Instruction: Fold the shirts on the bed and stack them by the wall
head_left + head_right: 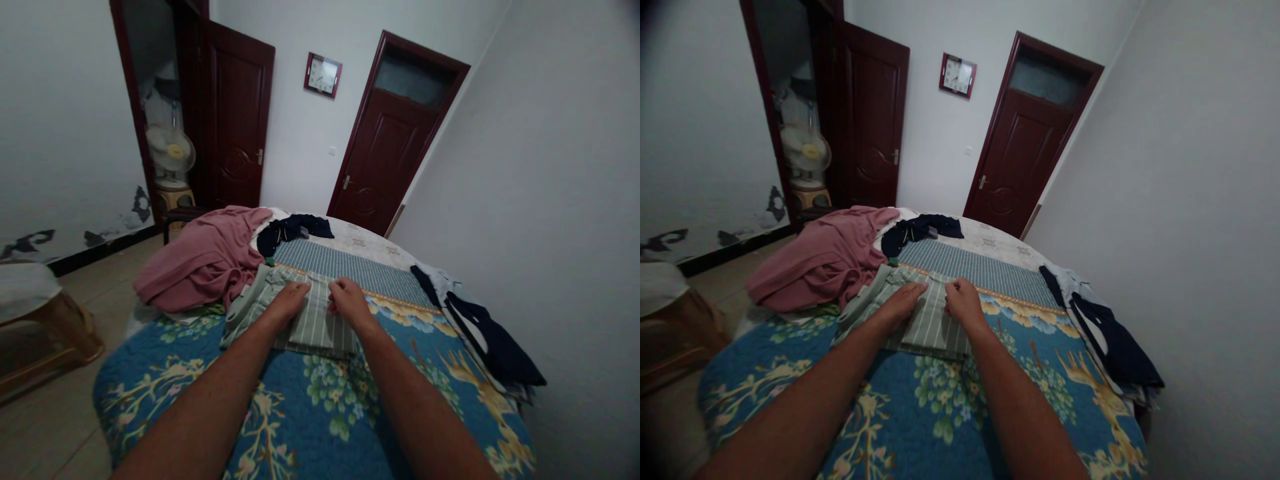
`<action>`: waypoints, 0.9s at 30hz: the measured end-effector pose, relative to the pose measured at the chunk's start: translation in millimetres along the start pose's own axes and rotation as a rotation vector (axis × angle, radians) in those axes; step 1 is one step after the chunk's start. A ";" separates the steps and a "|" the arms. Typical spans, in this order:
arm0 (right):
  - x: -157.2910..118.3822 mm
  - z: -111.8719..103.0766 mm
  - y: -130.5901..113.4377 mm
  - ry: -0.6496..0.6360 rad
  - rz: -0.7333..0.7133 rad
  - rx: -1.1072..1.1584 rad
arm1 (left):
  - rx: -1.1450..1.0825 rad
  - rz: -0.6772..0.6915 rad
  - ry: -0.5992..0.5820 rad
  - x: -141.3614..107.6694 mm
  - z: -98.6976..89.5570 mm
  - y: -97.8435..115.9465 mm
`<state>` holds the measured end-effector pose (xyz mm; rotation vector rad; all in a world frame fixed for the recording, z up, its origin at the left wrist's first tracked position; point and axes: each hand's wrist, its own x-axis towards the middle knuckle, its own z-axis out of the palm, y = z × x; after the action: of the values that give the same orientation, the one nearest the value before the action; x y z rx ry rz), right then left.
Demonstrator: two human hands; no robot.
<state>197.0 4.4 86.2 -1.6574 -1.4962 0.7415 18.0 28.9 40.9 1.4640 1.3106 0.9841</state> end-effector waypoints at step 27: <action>-6.0 -4.4 80.8 0.007 0.043 -0.251 | 0.914 0.129 0.056 -26.4 10.0 10.5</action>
<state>243.4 -3.5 20.1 -1.8802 -1.6056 0.5874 27.3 1.2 48.6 2.2206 1.8455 0.4916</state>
